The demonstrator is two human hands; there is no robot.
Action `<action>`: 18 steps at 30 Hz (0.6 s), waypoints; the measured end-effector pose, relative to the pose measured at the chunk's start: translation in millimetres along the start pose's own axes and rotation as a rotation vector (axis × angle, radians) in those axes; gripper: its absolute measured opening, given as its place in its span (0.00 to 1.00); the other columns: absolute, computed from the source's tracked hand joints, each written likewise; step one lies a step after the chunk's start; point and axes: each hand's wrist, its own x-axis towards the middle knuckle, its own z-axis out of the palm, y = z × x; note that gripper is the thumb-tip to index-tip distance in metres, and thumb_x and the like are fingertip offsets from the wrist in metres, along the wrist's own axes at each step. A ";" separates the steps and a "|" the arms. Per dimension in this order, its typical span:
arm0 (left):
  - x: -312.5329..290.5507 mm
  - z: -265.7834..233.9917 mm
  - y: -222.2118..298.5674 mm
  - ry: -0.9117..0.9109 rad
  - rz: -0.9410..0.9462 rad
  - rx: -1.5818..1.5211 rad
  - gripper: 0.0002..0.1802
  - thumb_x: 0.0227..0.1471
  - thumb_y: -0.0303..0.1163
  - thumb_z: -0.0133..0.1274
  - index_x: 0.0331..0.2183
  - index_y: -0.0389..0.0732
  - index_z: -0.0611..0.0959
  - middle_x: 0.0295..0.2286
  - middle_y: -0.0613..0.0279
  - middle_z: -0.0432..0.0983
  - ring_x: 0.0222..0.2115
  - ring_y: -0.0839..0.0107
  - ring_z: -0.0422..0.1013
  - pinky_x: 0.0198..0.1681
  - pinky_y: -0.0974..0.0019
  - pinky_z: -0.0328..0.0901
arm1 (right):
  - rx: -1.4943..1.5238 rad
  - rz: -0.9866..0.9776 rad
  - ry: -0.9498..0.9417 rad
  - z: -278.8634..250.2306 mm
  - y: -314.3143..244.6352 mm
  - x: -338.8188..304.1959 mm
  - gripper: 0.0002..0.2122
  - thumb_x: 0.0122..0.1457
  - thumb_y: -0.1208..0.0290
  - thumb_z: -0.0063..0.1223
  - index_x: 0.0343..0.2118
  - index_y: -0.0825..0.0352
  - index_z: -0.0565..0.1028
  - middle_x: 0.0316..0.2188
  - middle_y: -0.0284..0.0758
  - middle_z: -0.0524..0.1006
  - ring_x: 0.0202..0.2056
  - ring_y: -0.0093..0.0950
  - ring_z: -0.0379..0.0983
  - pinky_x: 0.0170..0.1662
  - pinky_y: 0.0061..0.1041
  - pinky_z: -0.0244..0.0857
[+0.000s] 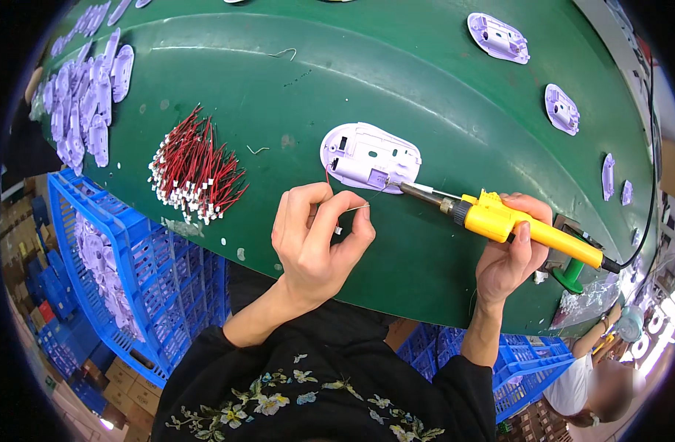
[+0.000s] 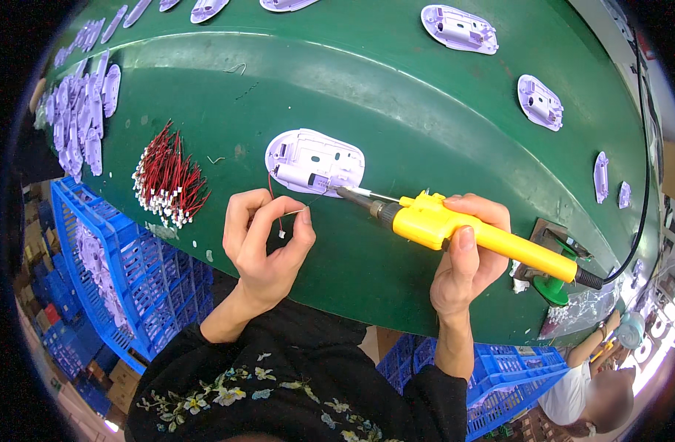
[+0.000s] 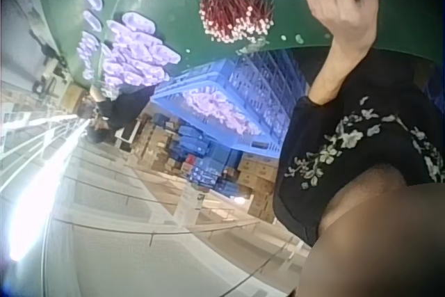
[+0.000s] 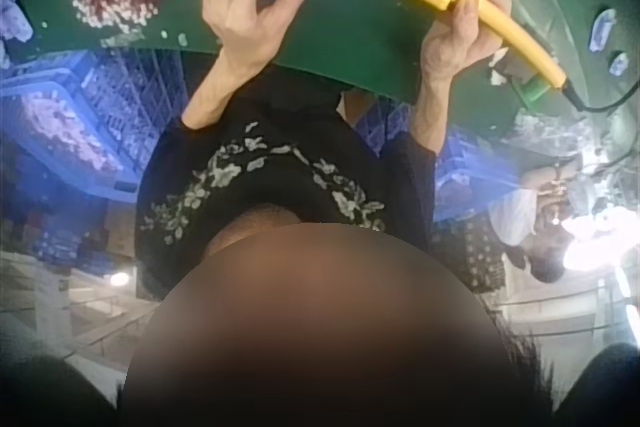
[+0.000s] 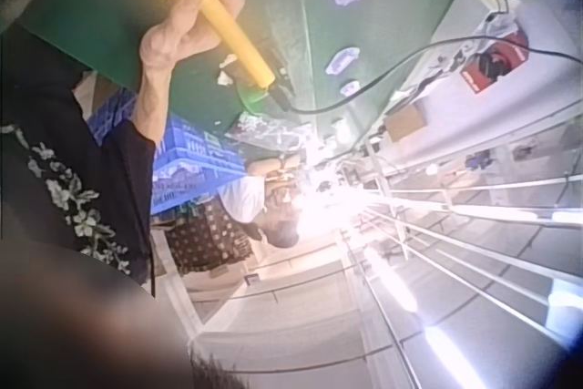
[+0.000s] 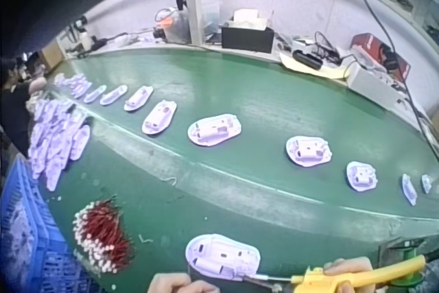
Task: Soldering electrical wires onto an electronic component on an assembly line.
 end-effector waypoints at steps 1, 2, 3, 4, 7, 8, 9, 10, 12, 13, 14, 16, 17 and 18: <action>-0.2 0.2 -0.2 0.001 -0.003 -0.001 0.11 0.33 0.21 0.64 0.26 0.40 0.81 0.26 0.65 0.64 0.22 0.71 0.60 0.20 0.68 0.54 | 0.000 0.000 0.000 0.0 -0.1 0.0 0.15 0.61 0.66 0.43 0.40 0.76 0.70 0.39 0.42 0.70 0.44 0.30 0.68 0.52 0.30 0.62; -0.5 0.4 -0.4 0.001 -0.006 -0.002 0.11 0.33 0.21 0.64 0.26 0.40 0.81 0.26 0.65 0.64 0.22 0.71 0.60 0.20 0.68 0.54 | 0.004 0.007 -0.006 -0.1 -0.1 0.0 0.15 0.61 0.66 0.43 0.40 0.76 0.70 0.39 0.42 0.70 0.44 0.30 0.68 0.52 0.30 0.62; -0.9 0.7 -0.7 0.001 -0.006 -0.002 0.11 0.33 0.21 0.64 0.26 0.40 0.81 0.26 0.65 0.64 0.22 0.71 0.60 0.20 0.68 0.54 | 0.009 0.015 -0.012 -0.2 -0.2 -0.2 0.15 0.61 0.66 0.43 0.40 0.76 0.70 0.39 0.42 0.70 0.44 0.30 0.68 0.52 0.30 0.62; -1.4 1.0 -0.8 0.003 -0.016 -0.008 0.11 0.34 0.21 0.64 0.26 0.40 0.81 0.26 0.65 0.64 0.22 0.71 0.61 0.20 0.68 0.54 | 0.008 0.016 -0.011 -0.3 -0.2 -0.2 0.15 0.61 0.66 0.43 0.40 0.76 0.70 0.39 0.42 0.70 0.44 0.30 0.68 0.52 0.30 0.62; -1.5 0.8 -1.1 0.001 -0.030 -0.020 0.11 0.34 0.21 0.64 0.26 0.40 0.81 0.26 0.65 0.64 0.22 0.71 0.61 0.20 0.68 0.55 | 0.004 0.016 -0.006 0.1 -0.1 0.1 0.15 0.61 0.66 0.43 0.40 0.75 0.70 0.39 0.42 0.70 0.44 0.30 0.68 0.52 0.30 0.62; -1.4 0.9 -1.1 -0.001 -0.034 -0.024 0.11 0.34 0.21 0.64 0.27 0.40 0.81 0.26 0.65 0.64 0.22 0.70 0.61 0.20 0.68 0.55 | 0.005 0.007 -0.010 0.3 -0.4 0.1 0.15 0.61 0.66 0.44 0.40 0.75 0.70 0.38 0.42 0.70 0.44 0.30 0.68 0.52 0.30 0.62; -1.3 1.2 -0.9 -0.003 -0.034 -0.026 0.11 0.34 0.21 0.64 0.27 0.40 0.81 0.26 0.65 0.64 0.22 0.70 0.61 0.20 0.68 0.55 | 0.005 -0.001 -0.014 0.2 -0.6 0.1 0.15 0.61 0.66 0.44 0.40 0.75 0.70 0.38 0.42 0.70 0.43 0.30 0.68 0.52 0.30 0.62; -0.9 1.3 -0.6 -0.006 -0.041 -0.021 0.11 0.35 0.21 0.64 0.27 0.40 0.81 0.26 0.64 0.64 0.22 0.70 0.61 0.20 0.68 0.55 | 0.005 0.000 -0.012 0.0 -0.7 0.4 0.15 0.61 0.66 0.44 0.40 0.75 0.70 0.38 0.42 0.70 0.43 0.30 0.68 0.52 0.30 0.62; -0.4 1.3 -0.1 -0.011 -0.046 -0.016 0.10 0.35 0.21 0.64 0.26 0.40 0.81 0.26 0.64 0.64 0.22 0.70 0.61 0.21 0.67 0.55 | -0.008 -0.001 -0.018 -0.4 -1.0 0.9 0.15 0.60 0.66 0.44 0.40 0.75 0.70 0.38 0.42 0.70 0.43 0.30 0.68 0.52 0.31 0.62; -0.8 0.9 -0.1 -0.011 -0.051 -0.015 0.10 0.35 0.21 0.63 0.26 0.40 0.81 0.26 0.64 0.64 0.22 0.70 0.61 0.21 0.67 0.55 | -0.008 -0.001 -0.017 -0.4 -0.9 0.7 0.15 0.60 0.66 0.44 0.40 0.75 0.70 0.38 0.42 0.70 0.43 0.30 0.68 0.52 0.31 0.62; -1.3 0.6 0.0 -0.011 -0.055 -0.014 0.10 0.35 0.21 0.63 0.26 0.39 0.81 0.26 0.64 0.64 0.23 0.70 0.62 0.21 0.67 0.56 | -0.012 0.005 -0.014 0.0 -1.0 0.5 0.14 0.60 0.66 0.44 0.40 0.75 0.70 0.38 0.42 0.70 0.43 0.30 0.68 0.52 0.31 0.62; -1.2 0.1 1.1 -0.017 -0.064 -0.019 0.10 0.35 0.21 0.63 0.26 0.39 0.81 0.26 0.64 0.64 0.23 0.69 0.62 0.21 0.67 0.56 | -0.017 0.011 -0.008 0.2 -1.2 0.4 0.14 0.60 0.66 0.44 0.40 0.75 0.70 0.38 0.42 0.70 0.43 0.30 0.68 0.52 0.31 0.62; -1.0 0.2 1.5 -0.021 -0.074 -0.023 0.10 0.35 0.21 0.63 0.26 0.39 0.81 0.26 0.64 0.64 0.23 0.69 0.62 0.21 0.67 0.56 | -0.011 0.005 -0.014 0.1 -1.4 0.7 0.14 0.60 0.66 0.44 0.39 0.75 0.70 0.37 0.42 0.70 0.42 0.31 0.68 0.52 0.32 0.62; -1.0 0.3 1.7 -0.023 -0.074 -0.025 0.10 0.35 0.21 0.63 0.26 0.39 0.81 0.26 0.64 0.64 0.23 0.69 0.62 0.21 0.67 0.56 | -0.005 0.000 -0.019 0.1 -1.6 0.7 0.14 0.60 0.67 0.44 0.39 0.75 0.70 0.37 0.42 0.70 0.42 0.31 0.68 0.52 0.32 0.62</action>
